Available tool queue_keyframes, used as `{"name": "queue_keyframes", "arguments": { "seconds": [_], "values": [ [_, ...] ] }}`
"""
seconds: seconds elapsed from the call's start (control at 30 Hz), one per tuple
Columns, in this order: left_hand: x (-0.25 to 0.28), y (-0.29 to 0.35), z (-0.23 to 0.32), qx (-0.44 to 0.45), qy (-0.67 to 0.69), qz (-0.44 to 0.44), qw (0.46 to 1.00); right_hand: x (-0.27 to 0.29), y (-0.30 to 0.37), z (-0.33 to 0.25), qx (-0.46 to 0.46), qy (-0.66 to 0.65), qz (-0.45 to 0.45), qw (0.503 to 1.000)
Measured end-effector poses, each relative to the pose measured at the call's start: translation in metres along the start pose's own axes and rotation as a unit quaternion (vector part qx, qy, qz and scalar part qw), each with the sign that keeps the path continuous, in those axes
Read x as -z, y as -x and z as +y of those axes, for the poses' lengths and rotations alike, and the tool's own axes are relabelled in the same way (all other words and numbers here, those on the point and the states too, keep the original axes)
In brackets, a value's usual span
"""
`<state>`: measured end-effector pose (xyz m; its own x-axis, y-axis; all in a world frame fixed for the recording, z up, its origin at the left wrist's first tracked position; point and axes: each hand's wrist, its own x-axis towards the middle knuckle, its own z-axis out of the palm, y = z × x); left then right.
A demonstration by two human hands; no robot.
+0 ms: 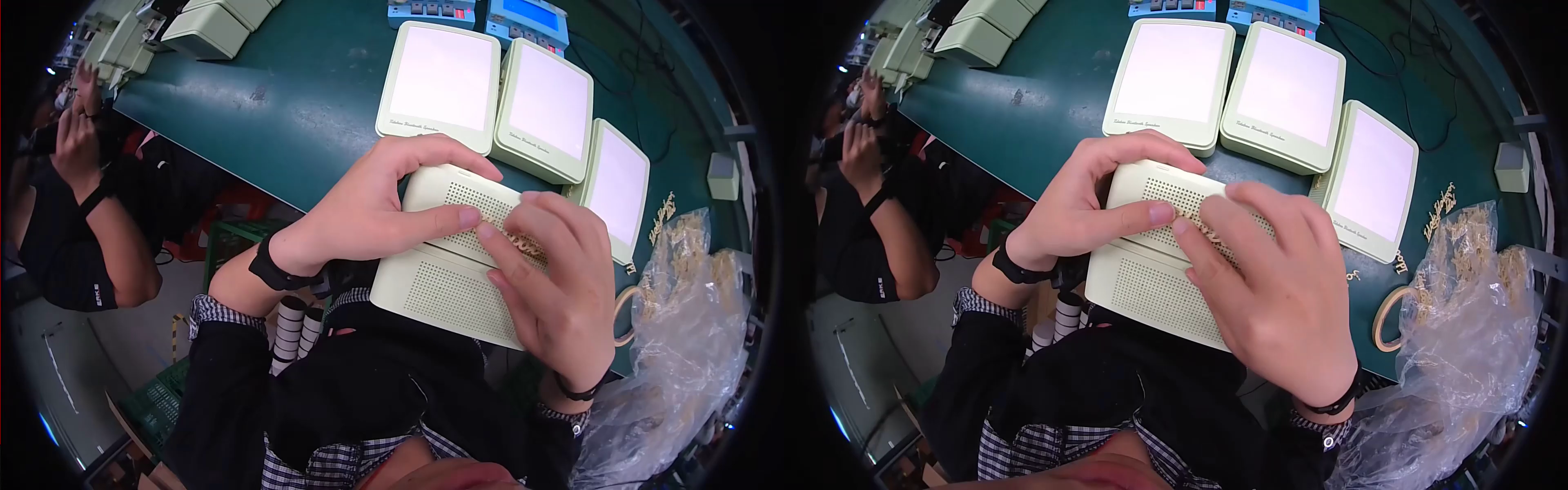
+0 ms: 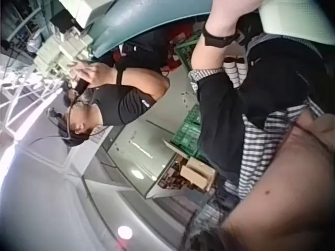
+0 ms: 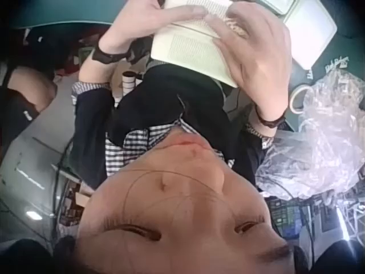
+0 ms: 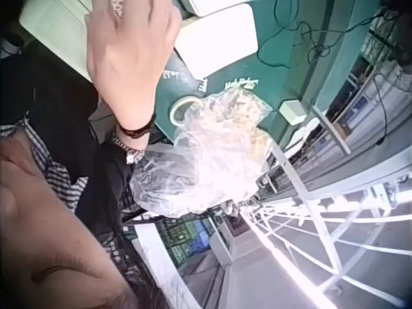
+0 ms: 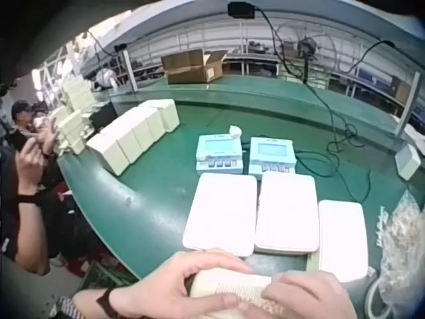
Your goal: The person presses a logo onto the front of a speaker by hand, then tests the buttons and touch screen of several light-up speakers. This process of attaching the logo and testing the device is repeated for multiple units.
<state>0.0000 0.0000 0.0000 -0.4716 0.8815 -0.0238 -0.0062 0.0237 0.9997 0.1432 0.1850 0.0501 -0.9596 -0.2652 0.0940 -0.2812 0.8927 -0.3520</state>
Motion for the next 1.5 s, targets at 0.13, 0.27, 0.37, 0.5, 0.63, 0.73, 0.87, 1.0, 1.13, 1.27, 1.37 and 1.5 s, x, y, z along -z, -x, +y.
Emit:
{"name": "queue_keyframes", "arguments": {
  "seconds": [0.13, 0.27, 0.37, 0.5, 0.63, 0.73, 0.87, 1.0, 1.13, 1.27, 1.37, 1.5],
  "values": [
    [0.007, 0.017, 0.006, 0.018, -0.017, -0.005, 1.000, -0.021, 0.005, -0.010, -0.006, -0.126, 0.066, 0.990],
    [-0.015, 0.011, 0.006, 0.060, 0.008, -0.002, 0.998, -0.027, 0.024, 0.004, -0.132, -0.334, 0.169, 0.918],
    [-0.022, 0.008, -0.003, 0.062, 0.033, 0.008, 0.997, -0.035, 0.031, 0.012, -0.136, -0.374, 0.185, 0.898],
    [-0.024, 0.007, -0.003, 0.085, 0.078, 0.048, 0.992, -0.042, 0.029, 0.015, -0.152, -0.400, 0.218, 0.877],
    [-0.034, 0.008, -0.007, 0.057, -0.042, 0.004, 0.997, -0.050, 0.030, 0.015, -0.209, -0.437, 0.202, 0.851],
    [-0.045, 0.008, 0.002, 0.063, -0.072, 0.013, 0.995, -0.049, 0.035, 0.018, -0.193, -0.426, 0.210, 0.859],
    [-0.046, 0.007, 0.002, 0.070, -0.126, -0.005, 0.990, -0.054, 0.040, 0.021, -0.173, -0.414, 0.219, 0.866],
    [-0.041, 0.003, 0.008, 0.100, -0.149, -0.054, 0.982, -0.061, 0.047, 0.023, -0.156, -0.409, 0.214, 0.873],
    [-0.047, -0.001, 0.019, 0.169, -0.210, -0.059, 0.961, -0.061, 0.056, 0.027, -0.168, -0.481, 0.209, 0.835],
    [-0.049, -0.004, 0.018, 0.197, -0.239, -0.056, 0.949, -0.073, 0.085, 0.027, -0.061, -0.473, 0.216, 0.852],
    [-0.052, -0.005, 0.025, 0.195, -0.251, -0.055, 0.946, -0.074, 0.093, -0.001, -0.099, -0.353, 0.228, 0.902],
    [-0.057, -0.017, 0.033, 0.216, -0.250, -0.063, 0.942, -0.081, 0.093, 0.000, -0.114, -0.299, 0.242, 0.916]
  ]
}}
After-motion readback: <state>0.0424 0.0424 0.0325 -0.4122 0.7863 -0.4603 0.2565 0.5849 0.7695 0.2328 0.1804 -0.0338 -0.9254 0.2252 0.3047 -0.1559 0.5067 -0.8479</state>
